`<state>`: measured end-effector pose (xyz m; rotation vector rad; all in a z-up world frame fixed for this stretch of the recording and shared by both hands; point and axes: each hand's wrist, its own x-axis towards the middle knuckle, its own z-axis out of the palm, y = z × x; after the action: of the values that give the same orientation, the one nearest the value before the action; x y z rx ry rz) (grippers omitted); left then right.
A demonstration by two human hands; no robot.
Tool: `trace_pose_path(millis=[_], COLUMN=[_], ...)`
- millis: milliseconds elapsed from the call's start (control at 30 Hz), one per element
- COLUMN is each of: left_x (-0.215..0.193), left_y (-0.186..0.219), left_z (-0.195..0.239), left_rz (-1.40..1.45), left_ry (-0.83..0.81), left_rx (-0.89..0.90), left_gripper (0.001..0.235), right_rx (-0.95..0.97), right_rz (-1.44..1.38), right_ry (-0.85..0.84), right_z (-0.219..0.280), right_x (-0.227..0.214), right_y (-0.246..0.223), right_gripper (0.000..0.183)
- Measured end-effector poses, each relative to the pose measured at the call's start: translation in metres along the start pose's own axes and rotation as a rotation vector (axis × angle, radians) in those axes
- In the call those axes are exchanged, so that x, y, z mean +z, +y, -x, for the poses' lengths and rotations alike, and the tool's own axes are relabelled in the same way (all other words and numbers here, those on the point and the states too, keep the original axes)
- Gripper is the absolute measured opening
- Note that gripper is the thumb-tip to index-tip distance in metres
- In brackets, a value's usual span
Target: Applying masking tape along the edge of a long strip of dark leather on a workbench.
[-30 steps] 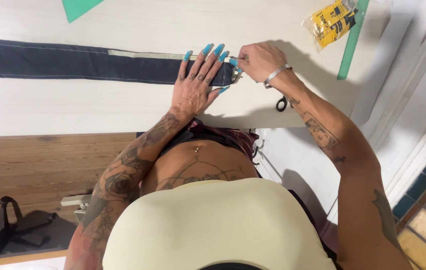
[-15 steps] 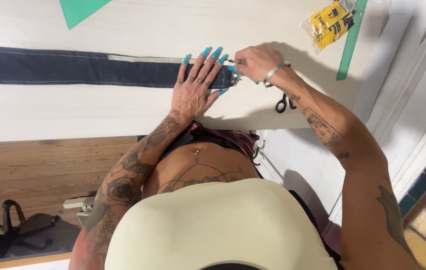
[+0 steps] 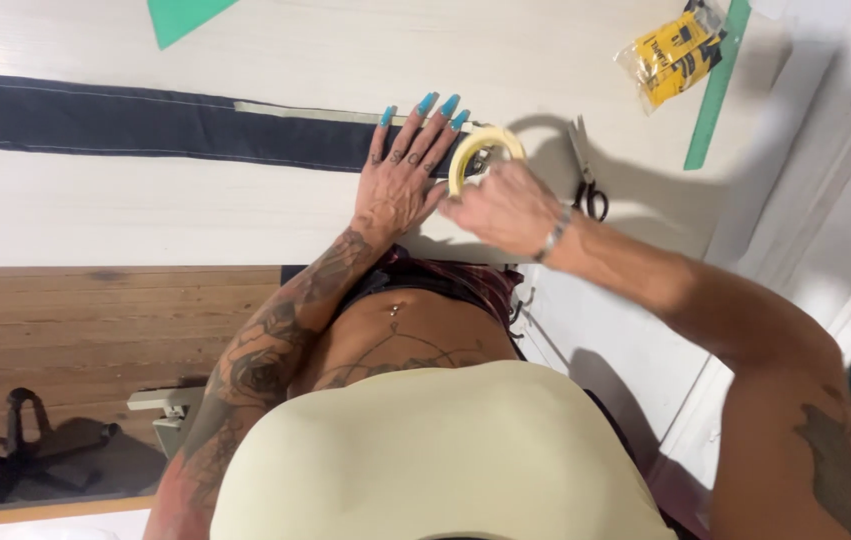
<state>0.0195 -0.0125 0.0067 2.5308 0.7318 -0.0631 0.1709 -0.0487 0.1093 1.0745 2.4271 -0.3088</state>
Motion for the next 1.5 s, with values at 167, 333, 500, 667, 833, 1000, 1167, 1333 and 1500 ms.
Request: trace_pose_path(millis=[167,333,500,667,833,1000,1167,1333,1500], left_x=[-0.01,-0.021,-0.004,-0.035,-0.078,-0.142,-0.165,-0.194,-0.197], left_y=[0.005,0.011,0.006,0.008,-0.013,-0.035,-0.073,-0.129,-0.18], left_z=[-0.002,-0.007,0.004,0.024,0.077,0.116,0.153,0.192,0.234], left_rz=[0.023,0.008,0.027,0.231,1.157,1.584,1.586,1.202,0.427], left_ry=[-0.063,-0.251,-0.014,0.018,0.175,0.04,0.131,0.295,0.647], left_rx=[-0.01,-0.069,-0.018,0.021,-0.204,-0.321,-0.235,-0.298,-0.179], left_gripper=[0.065,0.066,0.067,0.059,0.034,0.049,0.054,0.041,0.015], right_rx=[0.295,0.629,0.786,0.85,0.807,0.628,0.595,0.659,0.659], right_rz=[-0.052,-0.365,-0.961,-1.291,-1.191,-0.947,-0.937,-0.839,-0.78], right_ry=[-0.001,0.089,0.339,0.557,0.497,0.596,0.582,0.596,0.58], right_z=[0.046,0.091,0.083,0.055,0.021,-0.028,-0.092,-0.17,-0.227], right_x=[-0.005,0.004,0.021,-0.05,-0.079,-0.092,-0.13,-0.157,-0.188], right_y=[0.001,-0.032,-0.086,-0.086,-0.09,-0.106,-0.125,-0.151,-0.178], right_gripper=[0.019,0.02,0.019,0.015,0.043,0.066,0.062,0.069,0.063])
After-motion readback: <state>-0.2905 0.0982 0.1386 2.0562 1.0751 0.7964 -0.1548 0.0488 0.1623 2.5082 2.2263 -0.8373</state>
